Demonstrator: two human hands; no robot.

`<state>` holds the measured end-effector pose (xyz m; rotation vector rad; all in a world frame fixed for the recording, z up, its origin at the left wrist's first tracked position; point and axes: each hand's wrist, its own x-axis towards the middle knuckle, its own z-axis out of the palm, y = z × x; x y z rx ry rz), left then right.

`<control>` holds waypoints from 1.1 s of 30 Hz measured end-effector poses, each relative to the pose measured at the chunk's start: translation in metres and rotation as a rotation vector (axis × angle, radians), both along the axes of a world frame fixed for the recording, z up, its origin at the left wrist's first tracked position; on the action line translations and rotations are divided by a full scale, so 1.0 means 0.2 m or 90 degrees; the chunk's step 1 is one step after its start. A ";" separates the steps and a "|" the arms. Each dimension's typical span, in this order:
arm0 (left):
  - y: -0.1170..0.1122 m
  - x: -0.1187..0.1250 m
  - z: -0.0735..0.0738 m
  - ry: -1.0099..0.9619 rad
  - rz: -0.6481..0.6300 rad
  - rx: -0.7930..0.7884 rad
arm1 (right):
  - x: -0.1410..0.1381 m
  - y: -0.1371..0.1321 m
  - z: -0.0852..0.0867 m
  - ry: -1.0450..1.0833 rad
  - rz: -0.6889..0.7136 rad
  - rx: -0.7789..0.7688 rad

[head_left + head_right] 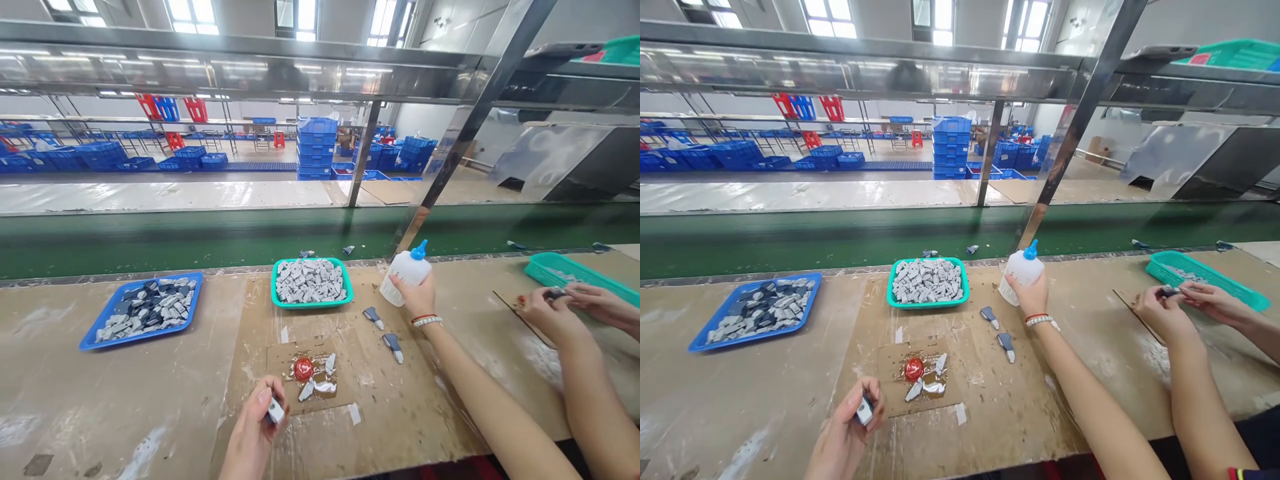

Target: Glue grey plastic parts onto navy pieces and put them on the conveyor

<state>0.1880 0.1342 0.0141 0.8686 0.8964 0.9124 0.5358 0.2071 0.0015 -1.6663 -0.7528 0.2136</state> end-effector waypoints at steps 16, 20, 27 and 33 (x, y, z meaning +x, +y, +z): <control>0.02 0.12 0.10 0.245 -0.116 0.254 | -0.93 -0.55 0.13 -0.245 0.521 0.109; -0.02 0.12 0.11 0.265 -0.118 0.289 | -0.99 -0.54 0.15 -0.203 0.526 0.133; -0.07 0.09 0.11 0.349 -0.095 0.360 | -1.01 -0.61 0.16 -0.164 0.486 0.156; -0.08 0.09 0.11 0.404 -0.137 0.378 | -1.04 -0.68 0.15 -0.024 0.482 0.105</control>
